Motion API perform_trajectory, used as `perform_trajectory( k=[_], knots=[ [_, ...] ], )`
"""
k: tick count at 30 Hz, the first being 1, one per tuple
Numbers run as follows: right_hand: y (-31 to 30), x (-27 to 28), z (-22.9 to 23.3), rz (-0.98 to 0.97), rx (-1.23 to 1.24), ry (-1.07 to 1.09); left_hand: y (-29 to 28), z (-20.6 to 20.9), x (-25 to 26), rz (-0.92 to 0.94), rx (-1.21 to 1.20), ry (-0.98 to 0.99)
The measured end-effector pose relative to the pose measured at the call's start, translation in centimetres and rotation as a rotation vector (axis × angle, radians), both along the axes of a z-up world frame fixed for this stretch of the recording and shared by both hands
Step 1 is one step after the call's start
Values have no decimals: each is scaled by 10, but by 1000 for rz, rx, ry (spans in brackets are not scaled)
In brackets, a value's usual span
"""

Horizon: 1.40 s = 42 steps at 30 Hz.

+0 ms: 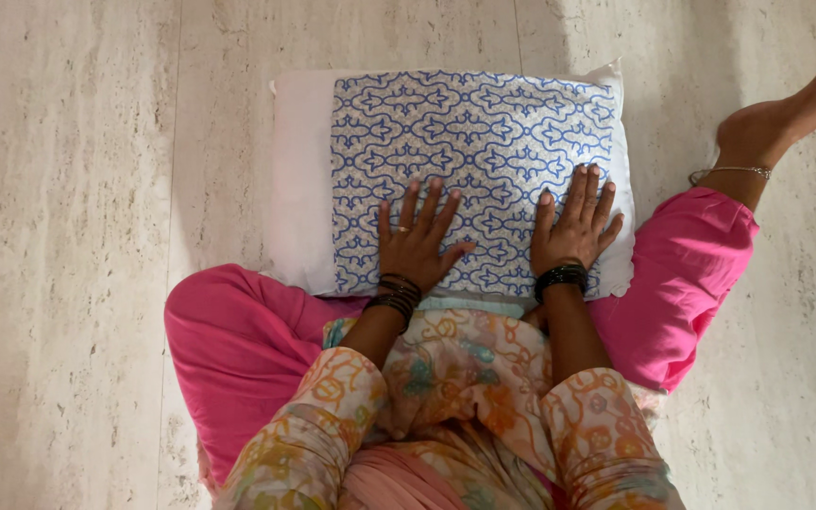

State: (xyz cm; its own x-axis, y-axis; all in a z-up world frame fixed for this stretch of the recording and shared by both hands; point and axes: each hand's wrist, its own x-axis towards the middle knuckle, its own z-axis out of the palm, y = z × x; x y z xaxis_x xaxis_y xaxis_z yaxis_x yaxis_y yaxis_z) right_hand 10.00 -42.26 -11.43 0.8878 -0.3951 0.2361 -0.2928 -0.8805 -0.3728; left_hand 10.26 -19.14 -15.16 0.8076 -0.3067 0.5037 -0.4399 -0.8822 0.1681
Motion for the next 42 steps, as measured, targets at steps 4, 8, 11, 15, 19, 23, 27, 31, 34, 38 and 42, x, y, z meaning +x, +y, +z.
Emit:
perform_trajectory(
  k=[4,8,11,15,19,23,27,31,34,38,42],
  knots=[
    [2,-2,1,-1,13,2,25,-5,9,249,-150,124],
    [3,-3,3,5,14,-9,35,-4,15,384,-200,128],
    [2,-7,1,26,1,-2,46,-1,17,492,-204,161],
    [-3,-11,3,20,1,-8,69,9,23,563,-255,213],
    [-8,-15,8,4,16,34,87,19,28,632,-250,347],
    [-15,-18,9,-68,25,48,88,22,27,618,-264,344],
    [-17,-24,8,-91,-26,-36,88,19,24,609,-282,321],
    [-5,-29,9,45,-200,-167,87,15,29,619,-276,329],
    [28,-30,11,319,-224,-218,83,10,30,636,-254,305],
    [96,-24,20,756,-210,-99,81,8,29,635,-247,285],
    [149,-13,33,891,-306,119,83,9,29,627,-252,312]
  ],
)
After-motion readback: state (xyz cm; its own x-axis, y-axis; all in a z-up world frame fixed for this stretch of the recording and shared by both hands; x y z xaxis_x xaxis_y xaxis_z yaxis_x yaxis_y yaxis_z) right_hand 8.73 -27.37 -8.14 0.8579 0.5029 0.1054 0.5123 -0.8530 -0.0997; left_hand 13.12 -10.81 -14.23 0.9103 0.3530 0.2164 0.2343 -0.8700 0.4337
